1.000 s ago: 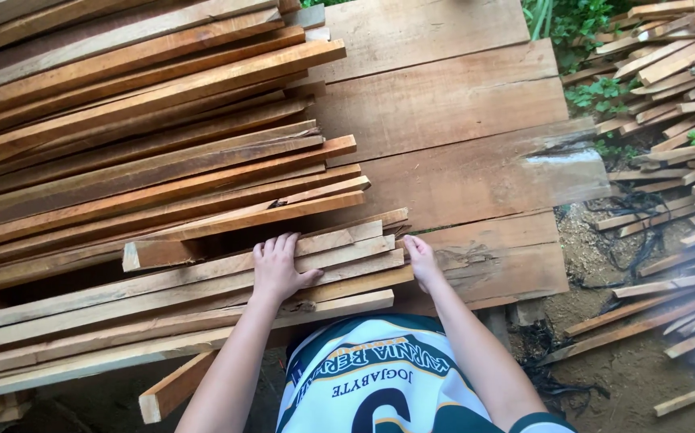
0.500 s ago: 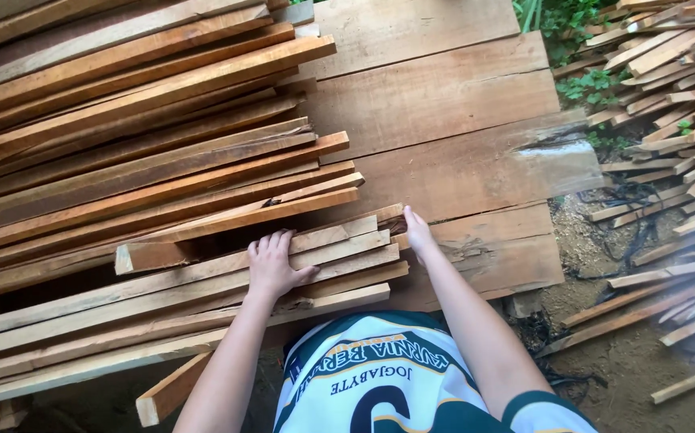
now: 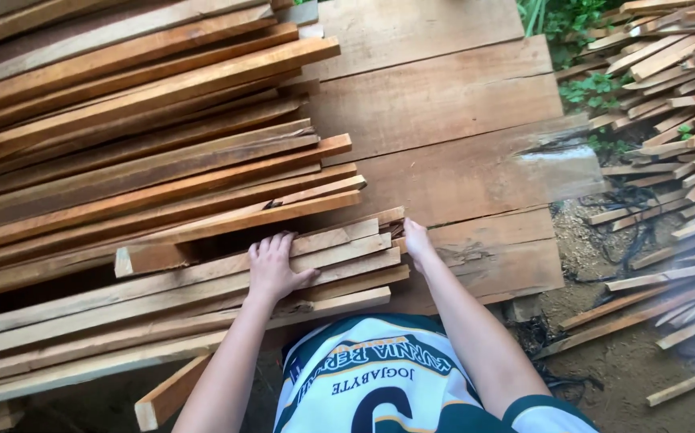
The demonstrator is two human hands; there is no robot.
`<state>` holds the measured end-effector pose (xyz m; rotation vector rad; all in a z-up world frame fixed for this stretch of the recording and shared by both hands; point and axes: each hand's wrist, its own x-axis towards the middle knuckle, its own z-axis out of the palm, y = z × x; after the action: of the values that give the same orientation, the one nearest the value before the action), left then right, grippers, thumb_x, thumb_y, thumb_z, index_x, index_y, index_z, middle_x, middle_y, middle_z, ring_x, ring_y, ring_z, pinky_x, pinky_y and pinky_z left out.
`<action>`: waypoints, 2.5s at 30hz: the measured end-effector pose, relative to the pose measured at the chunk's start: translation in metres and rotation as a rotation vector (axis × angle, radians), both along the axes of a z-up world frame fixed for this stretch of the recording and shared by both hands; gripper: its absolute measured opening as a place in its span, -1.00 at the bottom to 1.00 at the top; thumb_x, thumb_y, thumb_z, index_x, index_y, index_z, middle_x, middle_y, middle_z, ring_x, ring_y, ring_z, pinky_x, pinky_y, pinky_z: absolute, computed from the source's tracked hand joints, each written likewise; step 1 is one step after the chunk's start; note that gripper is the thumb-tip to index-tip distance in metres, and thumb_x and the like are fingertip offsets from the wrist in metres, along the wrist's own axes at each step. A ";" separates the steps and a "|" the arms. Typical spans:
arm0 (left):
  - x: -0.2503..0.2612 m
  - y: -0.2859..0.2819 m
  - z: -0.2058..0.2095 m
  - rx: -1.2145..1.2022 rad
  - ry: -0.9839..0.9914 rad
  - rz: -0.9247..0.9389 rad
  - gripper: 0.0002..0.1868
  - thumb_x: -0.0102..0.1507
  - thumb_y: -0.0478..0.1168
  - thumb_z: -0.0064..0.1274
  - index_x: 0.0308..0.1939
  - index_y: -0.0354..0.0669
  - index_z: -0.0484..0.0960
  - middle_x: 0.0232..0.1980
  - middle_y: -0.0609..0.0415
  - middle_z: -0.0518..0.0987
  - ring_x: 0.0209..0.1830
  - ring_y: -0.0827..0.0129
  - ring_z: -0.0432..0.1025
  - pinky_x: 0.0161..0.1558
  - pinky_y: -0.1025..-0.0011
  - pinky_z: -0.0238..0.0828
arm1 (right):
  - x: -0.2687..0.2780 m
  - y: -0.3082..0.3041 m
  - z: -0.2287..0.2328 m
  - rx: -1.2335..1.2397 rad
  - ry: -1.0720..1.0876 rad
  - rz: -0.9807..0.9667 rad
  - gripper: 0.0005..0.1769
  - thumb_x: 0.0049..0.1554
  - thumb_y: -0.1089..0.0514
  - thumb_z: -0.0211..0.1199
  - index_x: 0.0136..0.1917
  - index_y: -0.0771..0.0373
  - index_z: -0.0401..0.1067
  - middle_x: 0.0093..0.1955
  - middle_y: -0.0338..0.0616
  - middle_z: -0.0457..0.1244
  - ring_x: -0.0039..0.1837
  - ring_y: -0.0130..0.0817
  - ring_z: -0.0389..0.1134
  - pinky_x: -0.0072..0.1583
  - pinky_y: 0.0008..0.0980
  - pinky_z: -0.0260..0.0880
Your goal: Organizing and stacking thin wooden planks in a woodworking environment.
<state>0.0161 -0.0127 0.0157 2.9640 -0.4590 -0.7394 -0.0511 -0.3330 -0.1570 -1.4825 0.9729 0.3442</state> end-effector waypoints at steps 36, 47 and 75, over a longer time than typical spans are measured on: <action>0.001 -0.003 0.003 0.005 0.054 0.036 -0.02 0.00 0.36 0.28 0.41 0.17 0.30 0.40 0.21 0.37 0.46 0.27 0.18 0.45 0.07 -0.06 | -0.082 -0.004 0.007 0.552 -0.033 0.001 -0.47 0.15 0.30 0.39 0.37 0.30 0.36 0.11 -0.02 0.37 0.08 -0.13 0.47 0.11 0.04 0.58; -0.004 -0.002 0.018 0.186 0.000 -0.173 0.44 -0.17 0.61 0.21 0.62 0.08 -0.02 0.52 0.10 0.22 0.50 0.21 0.11 0.43 0.04 -0.05 | -0.079 -0.002 0.035 0.522 -0.033 -0.018 -0.50 0.17 0.30 0.35 0.37 0.29 0.37 0.12 -0.05 0.37 0.08 -0.19 0.46 0.12 0.04 0.57; 0.002 0.005 0.002 0.188 0.016 -0.218 0.32 -0.15 0.52 0.26 0.55 0.09 0.10 0.43 0.13 0.29 0.44 0.23 0.17 0.36 0.04 0.06 | -0.006 -0.033 0.020 0.340 0.058 0.020 0.10 0.21 -0.75 -0.30 0.55 0.14 0.24 0.52 0.14 0.12 0.49 0.02 0.20 0.30 -0.20 0.30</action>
<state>0.0179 -0.0080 0.0174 3.1109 -0.7619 -0.8708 -0.0575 -0.3658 -0.1374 -1.1784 0.8958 0.5419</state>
